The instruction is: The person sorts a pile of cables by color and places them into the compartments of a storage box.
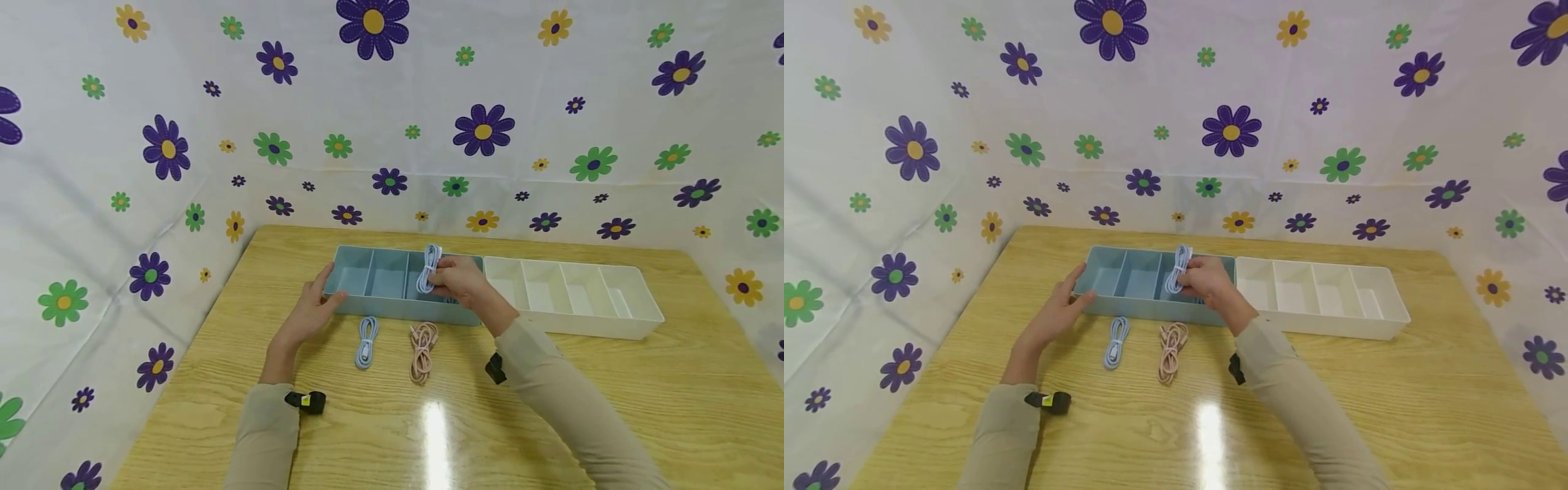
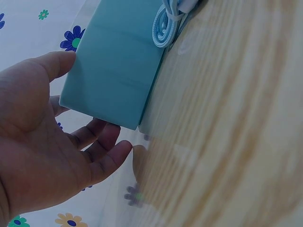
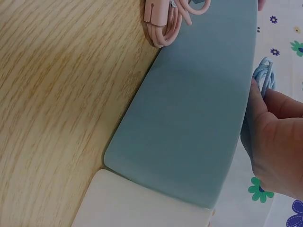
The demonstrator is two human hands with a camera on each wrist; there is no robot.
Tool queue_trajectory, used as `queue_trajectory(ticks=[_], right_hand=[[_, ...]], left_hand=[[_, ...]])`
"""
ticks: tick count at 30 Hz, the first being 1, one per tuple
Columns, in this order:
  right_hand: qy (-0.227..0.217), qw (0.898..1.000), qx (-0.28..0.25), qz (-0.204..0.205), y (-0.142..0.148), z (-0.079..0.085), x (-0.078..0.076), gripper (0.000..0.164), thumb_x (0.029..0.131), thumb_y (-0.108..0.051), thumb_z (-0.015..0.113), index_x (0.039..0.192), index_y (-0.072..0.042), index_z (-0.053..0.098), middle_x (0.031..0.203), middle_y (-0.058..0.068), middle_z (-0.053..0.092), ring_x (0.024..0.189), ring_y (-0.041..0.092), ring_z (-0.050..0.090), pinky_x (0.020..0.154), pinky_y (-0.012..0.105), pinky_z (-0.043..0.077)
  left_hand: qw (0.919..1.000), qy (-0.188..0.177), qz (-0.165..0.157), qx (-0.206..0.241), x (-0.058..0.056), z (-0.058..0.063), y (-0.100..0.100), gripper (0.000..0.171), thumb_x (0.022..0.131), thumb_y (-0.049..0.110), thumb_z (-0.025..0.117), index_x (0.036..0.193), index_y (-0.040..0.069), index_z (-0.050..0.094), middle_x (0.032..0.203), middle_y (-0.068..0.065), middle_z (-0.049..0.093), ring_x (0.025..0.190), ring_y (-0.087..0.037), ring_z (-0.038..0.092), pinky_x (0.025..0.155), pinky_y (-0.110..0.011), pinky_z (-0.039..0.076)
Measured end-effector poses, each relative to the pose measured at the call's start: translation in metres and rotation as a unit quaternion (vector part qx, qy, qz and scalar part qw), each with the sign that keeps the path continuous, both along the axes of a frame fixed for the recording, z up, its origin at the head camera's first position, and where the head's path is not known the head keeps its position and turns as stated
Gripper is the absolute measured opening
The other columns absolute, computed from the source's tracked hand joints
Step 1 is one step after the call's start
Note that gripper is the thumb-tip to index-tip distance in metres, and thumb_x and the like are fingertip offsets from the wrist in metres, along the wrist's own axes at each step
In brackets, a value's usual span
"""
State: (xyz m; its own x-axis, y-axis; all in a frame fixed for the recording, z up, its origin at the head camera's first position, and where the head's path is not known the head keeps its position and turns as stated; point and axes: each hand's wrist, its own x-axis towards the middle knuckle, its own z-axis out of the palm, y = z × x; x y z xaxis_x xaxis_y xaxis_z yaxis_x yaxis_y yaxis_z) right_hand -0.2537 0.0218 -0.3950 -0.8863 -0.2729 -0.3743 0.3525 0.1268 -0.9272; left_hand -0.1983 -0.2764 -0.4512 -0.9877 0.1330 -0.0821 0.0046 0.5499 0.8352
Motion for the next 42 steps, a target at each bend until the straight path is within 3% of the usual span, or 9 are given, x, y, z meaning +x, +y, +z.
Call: queue_trajectory(ticks=[3,6,10,16,19,24,32,39,42], right_hand=[[0.004,1.0,0.003,0.013,-0.003,0.001,0.0,0.044,0.1,0.006,0.05,0.143,0.012,0.043,0.133,0.029,0.052,0.119,0.034,0.059,0.097,0.04,0.05],[0.011,0.999,0.013,0.028,-0.007,0.0,0.0,0.045,0.098,0.007,0.051,0.141,0.014,0.043,0.133,0.03,0.053,0.117,0.035,0.06,0.097,0.041,0.05],[0.005,0.999,0.029,0.039,-0.011,-0.002,0.001,0.058,0.095,0.007,0.053,0.149,0.011,0.031,0.124,0.026,0.056,0.101,0.028,0.065,0.091,0.037,0.054],[-0.009,1.0,0.01,0.006,-0.018,-0.005,0.001,0.083,0.091,0.013,0.057,0.158,-0.011,0.014,0.106,0.017,0.051,0.074,0.019,0.06,0.071,0.03,0.055],[-0.008,1.0,-0.009,-0.014,-0.021,-0.006,0.001,0.08,0.09,0.017,0.056,0.154,-0.015,0.018,0.114,0.018,0.045,0.074,0.021,0.058,0.066,0.028,0.054],[0.005,1.0,-0.004,-0.014,-0.026,-0.007,0.002,0.06,0.09,0.019,0.053,0.141,-0.004,0.032,0.126,0.024,0.047,0.093,0.026,0.059,0.069,0.029,0.054],[0.036,0.999,0.04,-0.002,-0.032,-0.011,0.002,0.061,0.084,0.021,0.055,0.139,-0.001,0.044,0.096,0.01,0.047,0.076,0.019,0.046,0.062,0.026,0.042],[-0.001,0.999,0.028,-0.017,-0.034,-0.011,0.0,0.059,0.086,0.021,0.049,0.14,-0.001,0.047,0.128,0.016,0.047,0.092,0.024,0.049,0.067,0.027,0.043],[-0.011,0.999,0.027,-0.021,-0.035,-0.01,-0.001,0.06,0.086,0.021,0.049,0.14,-0.003,0.048,0.128,0.014,0.045,0.088,0.023,0.047,0.064,0.027,0.04]], left_hand=[[1.0,-0.002,0.002,0.001,0.0,0.0,-0.001,0.072,0.106,0.036,0.047,0.161,0.017,0.005,0.146,-0.032,0.021,0.116,-0.04,0.042,0.105,-0.059,0.034],[1.0,-0.002,0.0,0.001,0.0,-0.001,-0.002,0.072,0.106,0.036,0.046,0.161,0.017,0.005,0.146,-0.032,0.021,0.115,-0.04,0.042,0.105,-0.058,0.035],[1.0,0.0,-0.002,0.001,0.0,0.0,-0.002,0.072,0.106,0.035,0.047,0.161,0.016,0.005,0.146,-0.033,0.021,0.115,-0.04,0.042,0.104,-0.059,0.035],[1.0,0.004,-0.005,0.003,-0.001,0.001,-0.001,0.071,0.106,0.034,0.046,0.161,0.015,0.005,0.148,-0.034,0.018,0.117,-0.04,0.041,0.104,-0.058,0.035],[0.9999,0.007,-0.006,0.004,-0.001,0.001,-0.001,0.071,0.106,0.033,0.046,0.161,0.014,0.005,0.147,-0.034,0.019,0.114,-0.039,0.041,0.102,-0.057,0.036],[0.9999,0.006,-0.007,0.006,-0.001,0.001,-0.001,0.072,0.106,0.034,0.046,0.161,0.013,0.005,0.146,-0.035,0.02,0.113,-0.039,0.041,0.101,-0.057,0.036],[1.0,0.004,-0.005,0.008,-0.001,0.0,0.0,0.073,0.106,0.036,0.047,0.161,0.015,0.005,0.147,-0.034,0.019,0.115,-0.038,0.039,0.103,-0.057,0.035],[0.9999,0.001,-0.005,0.01,0.0,-0.001,0.0,0.072,0.106,0.034,0.047,0.161,0.015,0.004,0.146,-0.033,0.02,0.111,-0.036,0.04,0.099,-0.053,0.037],[0.9999,0.005,-0.004,0.009,-0.001,-0.001,-0.001,0.072,0.106,0.034,0.047,0.161,0.016,0.005,0.147,-0.033,0.02,0.11,-0.036,0.04,0.098,-0.052,0.037]])
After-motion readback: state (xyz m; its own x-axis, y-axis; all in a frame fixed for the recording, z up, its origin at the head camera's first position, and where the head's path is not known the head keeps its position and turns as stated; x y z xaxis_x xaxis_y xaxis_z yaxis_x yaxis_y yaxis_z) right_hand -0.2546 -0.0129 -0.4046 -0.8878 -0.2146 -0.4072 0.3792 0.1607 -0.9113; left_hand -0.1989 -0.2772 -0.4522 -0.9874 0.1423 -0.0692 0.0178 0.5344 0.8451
